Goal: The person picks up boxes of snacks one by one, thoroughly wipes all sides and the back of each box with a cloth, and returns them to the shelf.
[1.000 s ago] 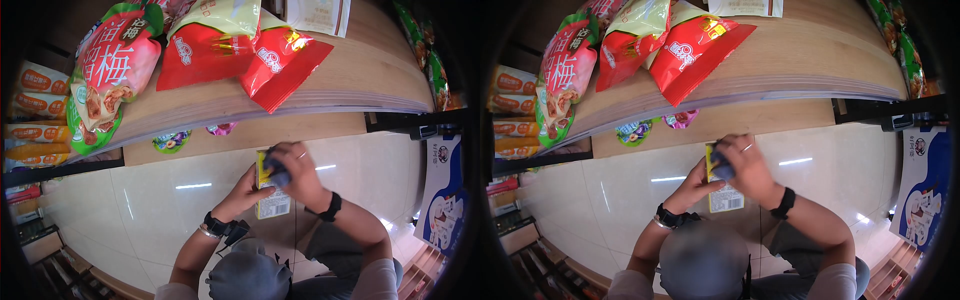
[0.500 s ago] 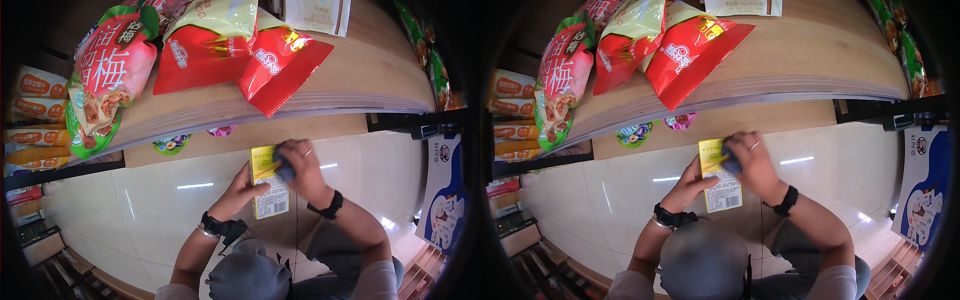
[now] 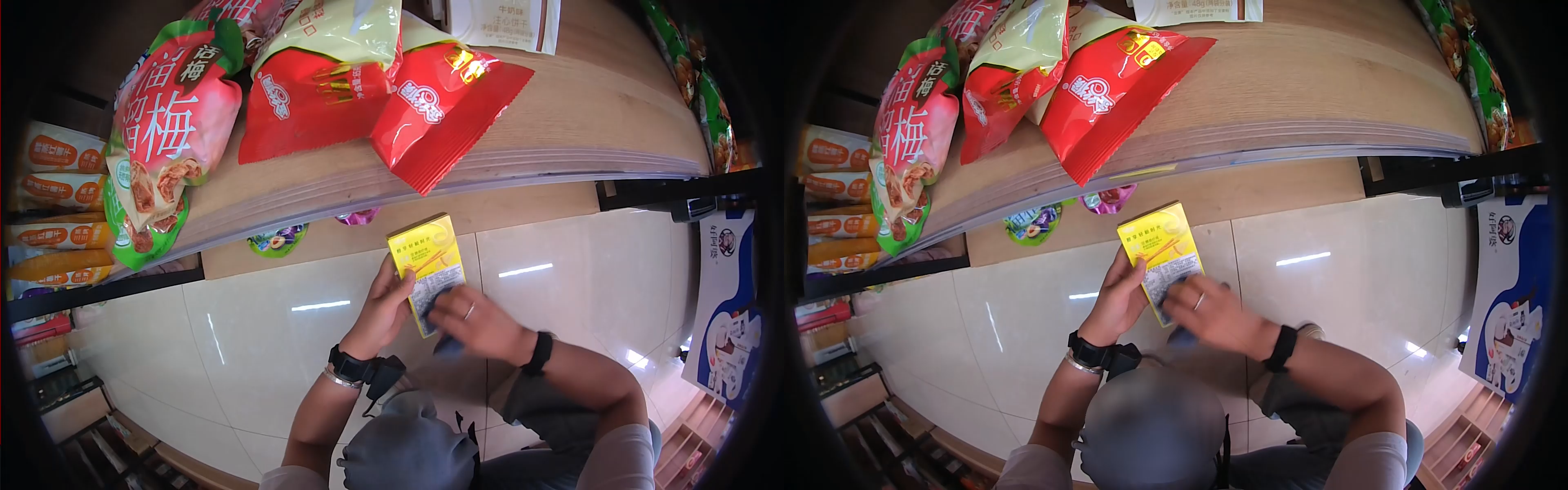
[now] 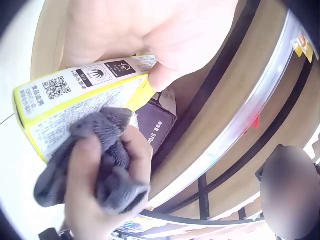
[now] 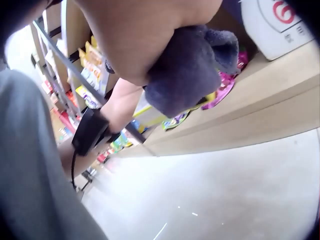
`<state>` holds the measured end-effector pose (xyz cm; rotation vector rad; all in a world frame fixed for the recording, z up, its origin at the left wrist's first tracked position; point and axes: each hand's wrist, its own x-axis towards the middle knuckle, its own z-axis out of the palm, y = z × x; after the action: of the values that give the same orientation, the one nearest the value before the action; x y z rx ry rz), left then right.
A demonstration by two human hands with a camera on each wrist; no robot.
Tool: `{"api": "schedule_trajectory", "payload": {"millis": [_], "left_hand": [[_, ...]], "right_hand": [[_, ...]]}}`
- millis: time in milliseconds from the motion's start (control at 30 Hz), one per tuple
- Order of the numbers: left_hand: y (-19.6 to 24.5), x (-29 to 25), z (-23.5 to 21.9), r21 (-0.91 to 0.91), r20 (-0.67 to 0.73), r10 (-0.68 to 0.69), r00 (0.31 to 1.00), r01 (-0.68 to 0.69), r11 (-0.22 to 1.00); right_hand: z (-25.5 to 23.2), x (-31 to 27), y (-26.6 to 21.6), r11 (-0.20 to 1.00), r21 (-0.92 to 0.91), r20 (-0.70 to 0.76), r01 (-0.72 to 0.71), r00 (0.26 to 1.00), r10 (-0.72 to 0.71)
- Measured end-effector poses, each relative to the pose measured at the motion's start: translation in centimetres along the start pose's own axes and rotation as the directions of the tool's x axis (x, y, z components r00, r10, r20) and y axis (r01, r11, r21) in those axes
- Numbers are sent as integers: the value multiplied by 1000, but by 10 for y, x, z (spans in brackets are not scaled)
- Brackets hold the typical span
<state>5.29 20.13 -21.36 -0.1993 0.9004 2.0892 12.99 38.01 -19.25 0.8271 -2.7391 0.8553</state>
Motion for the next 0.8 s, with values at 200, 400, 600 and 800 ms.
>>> {"api": "schedule_trajectory", "payload": {"millis": [200,400,600,800], "left_hand": [[3,-20,-14,-7,17,-26,1000,26,1000],[17,-22,3,175,218,56,974,-95,980],[25,-10,51,303,342,168,925,-278,912],[38,-18,81,564,526,168,834,-490,665]], "right_hand": [[-39,6,39,935,55,21,-350,937,349],[-77,17,28,803,465,268,-373,924,274],[-101,26,13,733,535,332,-420,902,274],[-109,19,16,635,684,198,-360,929,314]]}}
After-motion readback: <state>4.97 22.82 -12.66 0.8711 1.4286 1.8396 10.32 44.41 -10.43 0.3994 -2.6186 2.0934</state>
